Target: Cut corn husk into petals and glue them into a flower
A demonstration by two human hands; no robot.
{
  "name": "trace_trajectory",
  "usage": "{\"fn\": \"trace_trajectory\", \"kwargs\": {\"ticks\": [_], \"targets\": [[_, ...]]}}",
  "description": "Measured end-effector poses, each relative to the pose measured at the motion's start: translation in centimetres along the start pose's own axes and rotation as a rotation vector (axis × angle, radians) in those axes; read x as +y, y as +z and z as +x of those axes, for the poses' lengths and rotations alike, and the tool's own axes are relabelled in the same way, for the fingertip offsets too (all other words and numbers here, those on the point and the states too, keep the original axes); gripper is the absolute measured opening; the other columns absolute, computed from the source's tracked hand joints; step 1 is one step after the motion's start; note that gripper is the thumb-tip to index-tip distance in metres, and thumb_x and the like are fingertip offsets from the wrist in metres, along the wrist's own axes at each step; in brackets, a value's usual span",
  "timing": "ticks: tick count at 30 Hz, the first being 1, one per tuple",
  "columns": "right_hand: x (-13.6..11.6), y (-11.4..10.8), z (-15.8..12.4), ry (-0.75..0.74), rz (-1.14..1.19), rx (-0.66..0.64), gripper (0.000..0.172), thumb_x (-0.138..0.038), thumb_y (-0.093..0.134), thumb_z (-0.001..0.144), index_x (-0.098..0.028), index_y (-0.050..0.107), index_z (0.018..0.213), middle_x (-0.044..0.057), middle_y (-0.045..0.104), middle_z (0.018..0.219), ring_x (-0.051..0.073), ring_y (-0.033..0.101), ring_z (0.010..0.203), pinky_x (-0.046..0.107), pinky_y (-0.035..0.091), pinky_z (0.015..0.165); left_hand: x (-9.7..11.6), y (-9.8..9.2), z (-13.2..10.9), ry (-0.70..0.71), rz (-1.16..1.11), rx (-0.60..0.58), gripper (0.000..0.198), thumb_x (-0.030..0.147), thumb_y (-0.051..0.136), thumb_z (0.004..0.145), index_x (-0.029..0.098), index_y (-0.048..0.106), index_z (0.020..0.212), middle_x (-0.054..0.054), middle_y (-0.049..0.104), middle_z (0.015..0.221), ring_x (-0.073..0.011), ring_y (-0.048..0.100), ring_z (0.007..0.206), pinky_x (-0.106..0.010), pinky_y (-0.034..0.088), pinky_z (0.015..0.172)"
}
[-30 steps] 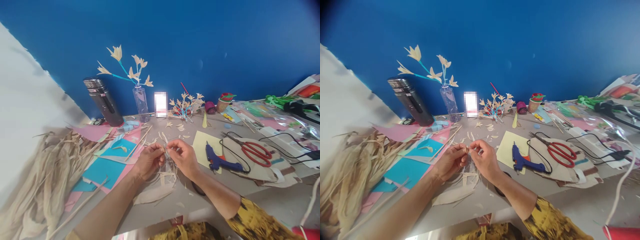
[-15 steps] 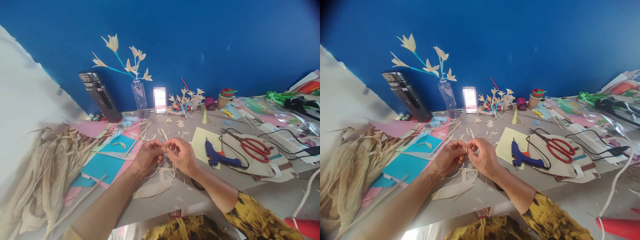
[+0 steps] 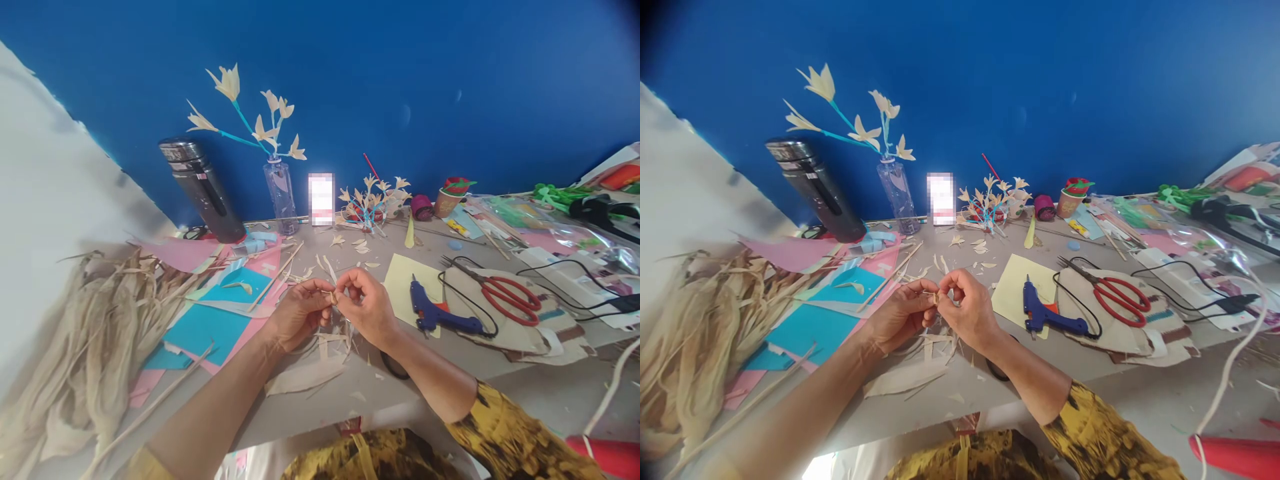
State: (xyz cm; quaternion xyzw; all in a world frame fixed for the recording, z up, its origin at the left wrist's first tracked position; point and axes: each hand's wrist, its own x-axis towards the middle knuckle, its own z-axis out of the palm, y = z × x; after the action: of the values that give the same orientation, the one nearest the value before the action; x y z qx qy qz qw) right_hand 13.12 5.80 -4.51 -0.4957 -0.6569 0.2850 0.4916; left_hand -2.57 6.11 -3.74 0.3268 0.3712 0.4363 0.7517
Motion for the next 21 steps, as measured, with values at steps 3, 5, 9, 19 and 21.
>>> {"fn": "trace_trajectory", "kwargs": {"ticks": [3,5,9,19,21], "targets": [[-0.1,0.0,0.0,-0.011,0.011,0.004,0.007,-0.019,0.059,0.072,-0.021,0.060,0.078,-0.005,0.054,0.062,0.011,0.044,0.054,0.021,0.038,0.052,-0.1,-0.1,0.1,0.006,-0.016,0.001,0.029,0.017,0.088,0.061,0.014,0.068,0.082,0.001,0.062,0.062,-0.0067,0.052,0.047,-0.020,0.042,0.047],[-0.1,0.0,0.0,-0.032,0.013,0.009,0.009,-0.019,0.058,0.073,-0.021,0.060,0.081,-0.003,0.062,0.069,0.011,0.048,0.056,0.022,0.040,0.054,-0.3,-0.2,0.2,0.025,-0.019,0.018,0.028,0.017,0.087,0.062,0.014,0.068,0.082,0.002,0.061,0.061,-0.0063,0.051,0.047,-0.020,0.041,0.047],[0.1,0.2,-0.1,-0.101,-0.047,0.004,0.012,-0.016,0.058,0.075,-0.022,0.062,0.085,0.000,0.068,0.079,0.013,0.052,0.061,0.023,0.043,0.058,-0.5,-0.4,0.3,0.079,0.016,0.067,0.030,0.019,0.088,0.062,0.013,0.069,0.084,0.000,0.064,0.065,-0.0063,0.052,0.047,-0.020,0.040,0.046],[0.9,0.4,-0.3,-0.258,-0.265,0.069,0.013,-0.013,0.056,0.076,-0.023,0.061,0.083,0.000,0.064,0.074,0.015,0.053,0.063,0.027,0.043,0.063,-0.8,-0.5,0.4,0.132,0.123,0.061,0.029,0.024,0.086,0.065,0.012,0.070,0.087,-0.002,0.067,0.068,-0.0087,0.057,0.050,-0.022,0.045,0.049],[0.9,0.3,-0.2,-0.229,-0.256,0.077,0.011,-0.014,0.056,0.076,-0.023,0.060,0.081,-0.001,0.063,0.072,0.015,0.053,0.062,0.027,0.042,0.062,-0.6,-0.4,0.3,0.136,0.131,0.042,0.027,0.025,0.085,0.068,0.012,0.071,0.087,-0.003,0.068,0.070,-0.0094,0.058,0.053,-0.022,0.046,0.051]]}}
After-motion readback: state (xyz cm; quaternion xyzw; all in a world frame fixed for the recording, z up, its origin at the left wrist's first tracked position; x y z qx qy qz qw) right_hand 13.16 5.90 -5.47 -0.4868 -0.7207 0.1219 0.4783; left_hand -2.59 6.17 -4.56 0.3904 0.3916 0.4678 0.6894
